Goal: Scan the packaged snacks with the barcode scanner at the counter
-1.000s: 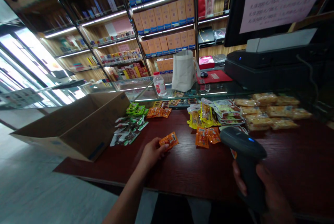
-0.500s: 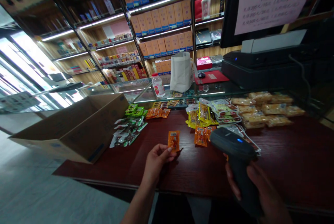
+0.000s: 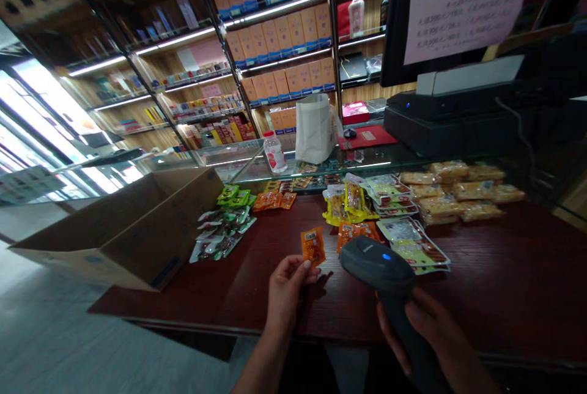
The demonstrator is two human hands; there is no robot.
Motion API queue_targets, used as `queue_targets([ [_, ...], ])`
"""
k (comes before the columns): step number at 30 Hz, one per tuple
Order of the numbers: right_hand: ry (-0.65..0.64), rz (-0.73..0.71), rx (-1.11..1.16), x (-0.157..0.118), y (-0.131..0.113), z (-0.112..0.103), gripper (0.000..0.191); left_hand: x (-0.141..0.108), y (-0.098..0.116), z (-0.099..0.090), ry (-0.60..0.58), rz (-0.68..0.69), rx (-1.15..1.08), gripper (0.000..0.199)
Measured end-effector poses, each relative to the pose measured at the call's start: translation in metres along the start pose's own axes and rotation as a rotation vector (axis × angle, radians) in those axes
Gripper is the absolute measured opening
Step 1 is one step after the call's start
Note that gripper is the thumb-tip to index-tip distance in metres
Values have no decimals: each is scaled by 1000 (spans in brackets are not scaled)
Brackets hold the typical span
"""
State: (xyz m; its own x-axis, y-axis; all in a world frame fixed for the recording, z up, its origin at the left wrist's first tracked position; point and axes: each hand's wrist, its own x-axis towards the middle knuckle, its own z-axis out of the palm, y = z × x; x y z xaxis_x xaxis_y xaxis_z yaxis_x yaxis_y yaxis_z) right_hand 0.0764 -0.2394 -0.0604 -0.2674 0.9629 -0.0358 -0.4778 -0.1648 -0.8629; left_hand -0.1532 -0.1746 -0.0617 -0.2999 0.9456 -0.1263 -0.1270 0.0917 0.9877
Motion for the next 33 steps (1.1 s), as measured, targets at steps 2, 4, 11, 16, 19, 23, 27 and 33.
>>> queue_targets([
  [2,6,8,2,-1,0,-1,37,0,-1,0,-4,4,0,38],
  [4,-4,0,4,-1,0,0,36,0,-1,-1,-4,9,4,37],
  [11,-32,1,-24,0,-14,8,44,-1,-1,1,-30,33,61,29],
  [16,16,-15,-23,-3,-18,9,45,-2,2,4,-39,30,63,28],
  [19,-4,4,16,-4,-17,3,41,-2,2,8,-17,6,21,33],
  [23,124,-20,123,-3,-20,-12,39,-3,3,19,-88,-65,11,41],
  [27,324,-122,186,-5,-30,-33,40,-8,1,41,-291,-248,-2,46],
  [33,312,-142,209,-11,-37,-47,44,-10,0,76,-445,-463,58,34],
])
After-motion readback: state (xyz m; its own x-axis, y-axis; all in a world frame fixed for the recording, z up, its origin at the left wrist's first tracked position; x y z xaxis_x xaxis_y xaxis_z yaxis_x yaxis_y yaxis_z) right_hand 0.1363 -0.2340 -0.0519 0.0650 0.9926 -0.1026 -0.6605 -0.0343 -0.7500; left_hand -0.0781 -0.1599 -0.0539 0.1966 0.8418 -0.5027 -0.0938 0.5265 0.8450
